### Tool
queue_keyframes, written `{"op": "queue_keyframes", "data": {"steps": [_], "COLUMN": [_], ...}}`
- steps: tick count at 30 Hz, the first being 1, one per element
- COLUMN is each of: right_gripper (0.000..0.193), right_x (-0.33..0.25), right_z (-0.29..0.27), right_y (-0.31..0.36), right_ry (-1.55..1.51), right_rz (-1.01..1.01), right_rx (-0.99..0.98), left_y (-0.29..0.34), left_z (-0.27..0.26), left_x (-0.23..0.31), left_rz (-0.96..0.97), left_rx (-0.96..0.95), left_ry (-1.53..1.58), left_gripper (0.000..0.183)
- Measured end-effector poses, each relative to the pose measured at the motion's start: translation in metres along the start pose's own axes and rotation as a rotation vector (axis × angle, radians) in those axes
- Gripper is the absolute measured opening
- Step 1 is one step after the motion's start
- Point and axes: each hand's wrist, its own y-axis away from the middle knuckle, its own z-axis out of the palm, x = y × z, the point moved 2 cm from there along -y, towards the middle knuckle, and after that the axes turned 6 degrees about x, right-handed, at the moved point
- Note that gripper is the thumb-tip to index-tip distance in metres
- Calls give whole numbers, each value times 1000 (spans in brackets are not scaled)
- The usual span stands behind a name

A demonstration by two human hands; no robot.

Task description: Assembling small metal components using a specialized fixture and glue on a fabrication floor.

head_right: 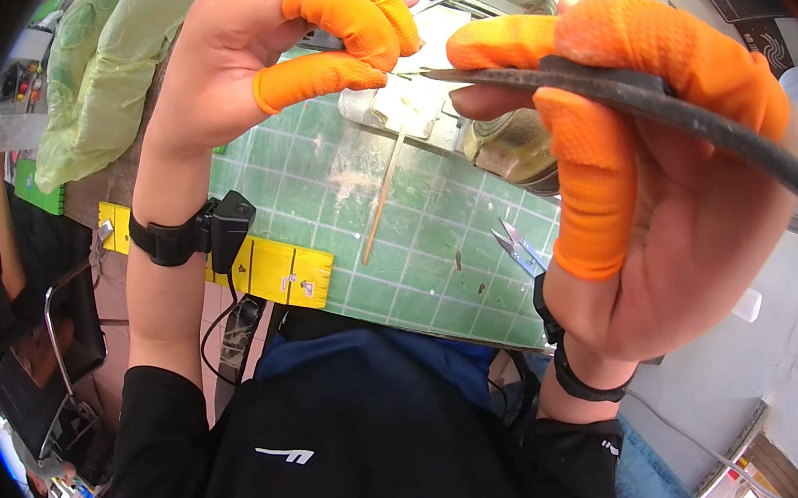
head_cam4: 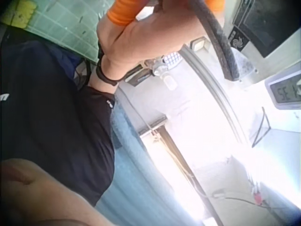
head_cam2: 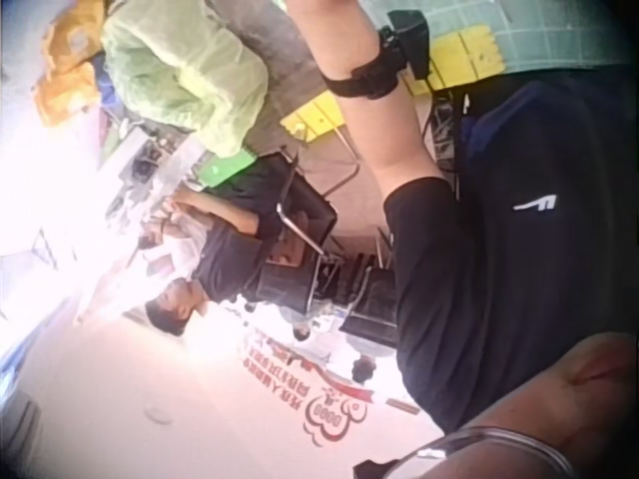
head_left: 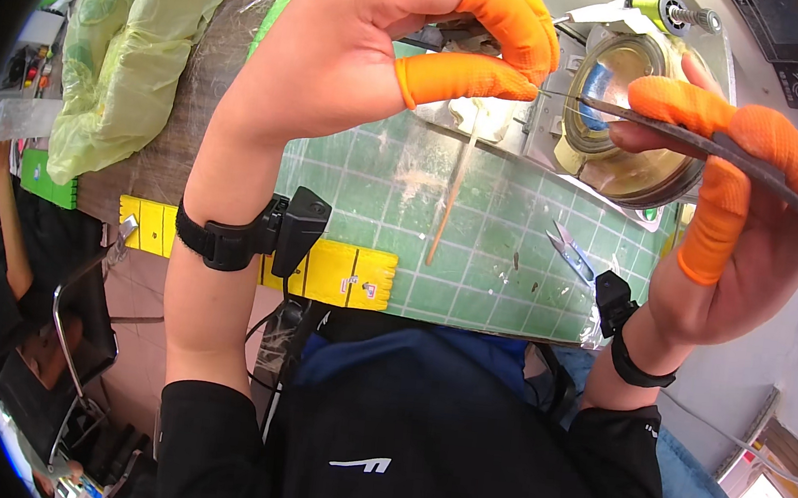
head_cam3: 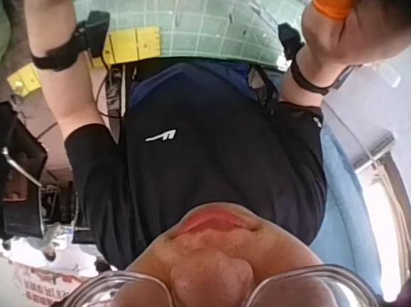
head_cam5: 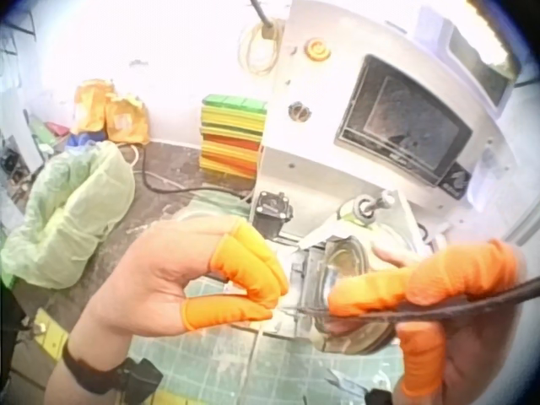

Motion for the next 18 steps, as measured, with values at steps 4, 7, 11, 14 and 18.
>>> {"op": "queue_keyframes", "data": {"steps": [4, 7, 11, 14, 18], "right_gripper": [21, 23, 23, 28, 36], "right_x": [7, 3, 6, 5, 16], "right_z": [-5, -2, -12, -16, -18], "right_y": [2, -4, -2, -1, -8], "right_ry": [84, 24, 74, 30, -310], "right_rz": [-108, -107, -104, -158, 116], "right_rx": [11, -49, -89, -79, 269], "left_y": [0, 1, 2, -1, -2], "left_z": [1, 0, 2, -1, 2], "left_x": [-1, -1, -4, 1, 1], "left_rz": [-44, -15, -49, -29, 47], "left_rx": [18, 23, 26, -8, 11], "left_ry": [27, 11, 63, 19, 24], "left_gripper": [15, 15, 15, 14, 15]}}
